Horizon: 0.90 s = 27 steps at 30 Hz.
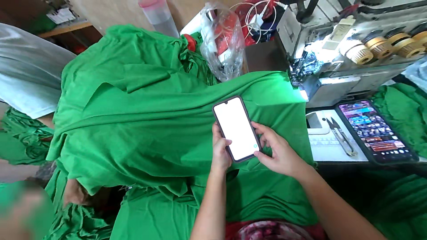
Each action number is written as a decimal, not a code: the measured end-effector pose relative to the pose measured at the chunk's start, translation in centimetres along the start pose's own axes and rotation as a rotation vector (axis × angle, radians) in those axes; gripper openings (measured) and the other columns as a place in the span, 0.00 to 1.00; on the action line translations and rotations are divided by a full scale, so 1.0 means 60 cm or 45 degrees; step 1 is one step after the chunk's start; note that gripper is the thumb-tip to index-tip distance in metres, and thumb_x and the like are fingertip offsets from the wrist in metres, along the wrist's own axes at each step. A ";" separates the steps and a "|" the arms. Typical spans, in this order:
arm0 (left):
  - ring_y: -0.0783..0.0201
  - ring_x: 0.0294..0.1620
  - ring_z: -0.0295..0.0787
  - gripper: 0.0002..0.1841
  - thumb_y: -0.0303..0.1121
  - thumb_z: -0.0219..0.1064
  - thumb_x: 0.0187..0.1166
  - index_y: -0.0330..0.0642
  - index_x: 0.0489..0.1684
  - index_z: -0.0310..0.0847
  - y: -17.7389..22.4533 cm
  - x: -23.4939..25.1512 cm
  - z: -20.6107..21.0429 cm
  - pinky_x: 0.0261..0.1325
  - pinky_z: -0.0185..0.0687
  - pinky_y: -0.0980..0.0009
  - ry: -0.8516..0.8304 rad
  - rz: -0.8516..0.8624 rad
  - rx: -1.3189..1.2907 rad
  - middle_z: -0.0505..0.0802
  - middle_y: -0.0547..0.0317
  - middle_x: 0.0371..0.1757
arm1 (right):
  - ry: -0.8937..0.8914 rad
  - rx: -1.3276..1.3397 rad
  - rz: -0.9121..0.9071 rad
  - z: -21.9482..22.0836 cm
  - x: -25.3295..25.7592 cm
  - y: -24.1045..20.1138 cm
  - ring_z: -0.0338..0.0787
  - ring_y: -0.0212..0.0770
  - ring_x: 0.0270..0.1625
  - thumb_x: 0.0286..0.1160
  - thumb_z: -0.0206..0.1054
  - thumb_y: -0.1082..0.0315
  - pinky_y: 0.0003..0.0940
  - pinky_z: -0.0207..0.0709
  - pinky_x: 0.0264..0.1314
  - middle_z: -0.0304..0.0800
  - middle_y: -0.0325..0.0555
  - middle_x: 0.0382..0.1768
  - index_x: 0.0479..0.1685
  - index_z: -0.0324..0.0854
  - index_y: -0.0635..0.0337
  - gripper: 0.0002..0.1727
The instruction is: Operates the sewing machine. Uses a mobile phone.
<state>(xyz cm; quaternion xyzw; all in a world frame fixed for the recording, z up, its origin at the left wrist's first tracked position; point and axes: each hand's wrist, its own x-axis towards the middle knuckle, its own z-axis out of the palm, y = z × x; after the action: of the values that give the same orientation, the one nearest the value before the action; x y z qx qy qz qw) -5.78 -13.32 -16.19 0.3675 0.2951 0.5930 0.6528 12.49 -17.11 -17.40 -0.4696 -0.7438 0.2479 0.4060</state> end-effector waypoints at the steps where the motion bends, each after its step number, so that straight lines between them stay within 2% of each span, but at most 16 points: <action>1: 0.68 0.49 0.93 0.33 0.23 0.54 0.53 0.44 0.69 0.57 0.000 0.000 0.000 0.51 0.91 0.65 0.001 -0.001 0.007 0.90 0.60 0.53 | 0.006 -0.003 -0.010 0.000 0.000 0.000 0.81 0.29 0.43 0.68 0.65 0.60 0.20 0.75 0.43 0.85 0.55 0.63 0.86 0.64 0.67 0.41; 3: 0.67 0.50 0.93 0.35 0.23 0.55 0.53 0.44 0.71 0.56 0.000 0.000 0.000 0.51 0.91 0.65 0.000 -0.010 0.021 0.89 0.59 0.55 | 0.014 -0.008 -0.031 0.001 0.000 0.002 0.81 0.29 0.43 0.68 0.65 0.60 0.20 0.75 0.43 0.85 0.56 0.62 0.85 0.64 0.69 0.41; 7: 0.67 0.49 0.94 0.33 0.23 0.54 0.54 0.44 0.69 0.56 -0.001 0.000 0.000 0.51 0.92 0.65 -0.009 -0.011 0.009 0.90 0.59 0.53 | 0.014 -0.004 -0.029 0.001 -0.001 0.003 0.82 0.29 0.43 0.68 0.65 0.60 0.19 0.75 0.44 0.85 0.56 0.63 0.86 0.63 0.68 0.41; 17: 0.67 0.48 0.94 0.34 0.23 0.53 0.54 0.44 0.70 0.57 0.000 0.000 0.001 0.50 0.92 0.65 0.008 -0.013 0.023 0.90 0.59 0.52 | 0.000 -0.041 -0.012 0.000 -0.001 0.001 0.81 0.29 0.44 0.69 0.64 0.60 0.20 0.75 0.44 0.85 0.56 0.63 0.86 0.63 0.68 0.41; 23: 0.67 0.47 0.94 0.31 0.24 0.53 0.56 0.46 0.67 0.61 -0.001 0.001 0.000 0.49 0.92 0.65 0.015 -0.002 0.020 0.91 0.61 0.50 | -0.018 0.038 0.006 -0.005 0.000 0.003 0.83 0.30 0.45 0.76 0.52 0.65 0.23 0.78 0.46 0.85 0.54 0.62 0.86 0.64 0.65 0.34; 27: 0.67 0.47 0.93 0.29 0.24 0.52 0.57 0.47 0.65 0.62 -0.001 0.000 0.000 0.49 0.92 0.65 0.018 0.004 0.025 0.91 0.61 0.50 | 0.009 0.036 0.012 -0.003 0.000 0.003 0.83 0.29 0.43 0.79 0.52 0.63 0.22 0.78 0.45 0.86 0.54 0.60 0.86 0.65 0.65 0.33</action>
<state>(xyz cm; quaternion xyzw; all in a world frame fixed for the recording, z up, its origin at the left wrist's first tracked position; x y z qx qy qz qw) -5.74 -13.31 -16.27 0.3701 0.3048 0.5937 0.6463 12.73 -17.03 -17.47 -0.4681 -0.7366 0.2587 0.4140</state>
